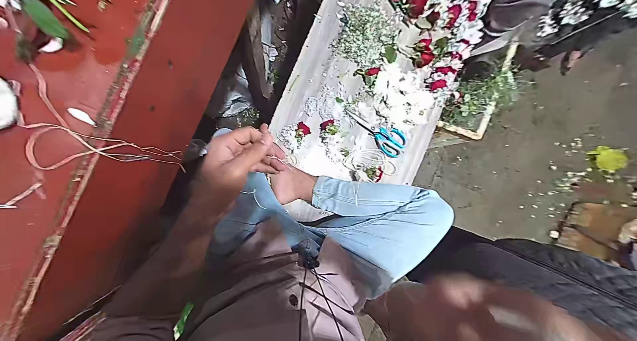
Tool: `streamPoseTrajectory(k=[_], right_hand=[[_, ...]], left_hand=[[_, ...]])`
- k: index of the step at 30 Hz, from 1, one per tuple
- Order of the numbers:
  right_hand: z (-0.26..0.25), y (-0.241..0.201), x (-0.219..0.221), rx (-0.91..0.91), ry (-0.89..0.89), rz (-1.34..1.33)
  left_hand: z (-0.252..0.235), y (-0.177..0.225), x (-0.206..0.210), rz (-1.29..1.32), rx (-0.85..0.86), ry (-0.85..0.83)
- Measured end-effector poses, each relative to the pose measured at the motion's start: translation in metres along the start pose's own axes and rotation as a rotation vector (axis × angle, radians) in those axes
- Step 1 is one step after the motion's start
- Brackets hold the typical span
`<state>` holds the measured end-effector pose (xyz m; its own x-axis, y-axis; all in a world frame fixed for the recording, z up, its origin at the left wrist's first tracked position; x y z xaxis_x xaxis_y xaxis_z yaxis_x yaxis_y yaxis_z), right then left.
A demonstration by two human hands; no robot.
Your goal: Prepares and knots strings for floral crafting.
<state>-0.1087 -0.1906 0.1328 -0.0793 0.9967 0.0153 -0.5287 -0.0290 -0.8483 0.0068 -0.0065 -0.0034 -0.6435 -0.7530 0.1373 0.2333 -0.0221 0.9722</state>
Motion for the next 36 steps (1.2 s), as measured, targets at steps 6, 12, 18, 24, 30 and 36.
streamPoseTrajectory(k=[6, 12, 18, 24, 30, 36], right_hand=[[-0.092, 0.162, -0.041, -0.262, 0.162, 0.159], [-0.171, 0.228, -0.005, -0.344, -0.003, 0.397], [-0.145, 0.214, -0.028, -0.32, -0.008, 0.089], [-0.101, 0.172, -0.049, -0.373, 0.022, -0.073], [-0.098, 0.2, -0.046, -0.284, 0.007, -0.101], [-0.09, 0.24, -0.105, -0.042, 0.258, 0.131]], left_hand=[[0.001, -0.003, -0.003, 0.026, -0.036, -0.014], [0.005, 0.0, -0.013, -0.067, -0.04, 0.022], [0.002, -0.004, -0.018, -0.13, -0.034, 0.021], [0.003, -0.024, -0.009, -0.705, -0.054, -0.372], [0.008, -0.001, -0.027, -0.415, 0.245, -0.428], [0.029, 0.04, -0.024, -0.049, 0.29, -0.422]])
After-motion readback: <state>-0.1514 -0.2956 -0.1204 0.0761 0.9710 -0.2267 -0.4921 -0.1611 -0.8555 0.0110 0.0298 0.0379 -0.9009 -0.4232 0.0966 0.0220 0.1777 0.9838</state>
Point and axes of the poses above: each hand's wrist, its own z-axis away from the middle knuckle, its own x-axis out of the palm, y = z × x, the point moved 1 cm from there along -z, towards the middle knuckle, and after that the axes turned 9 degrees about x, right-handed, at the moved point
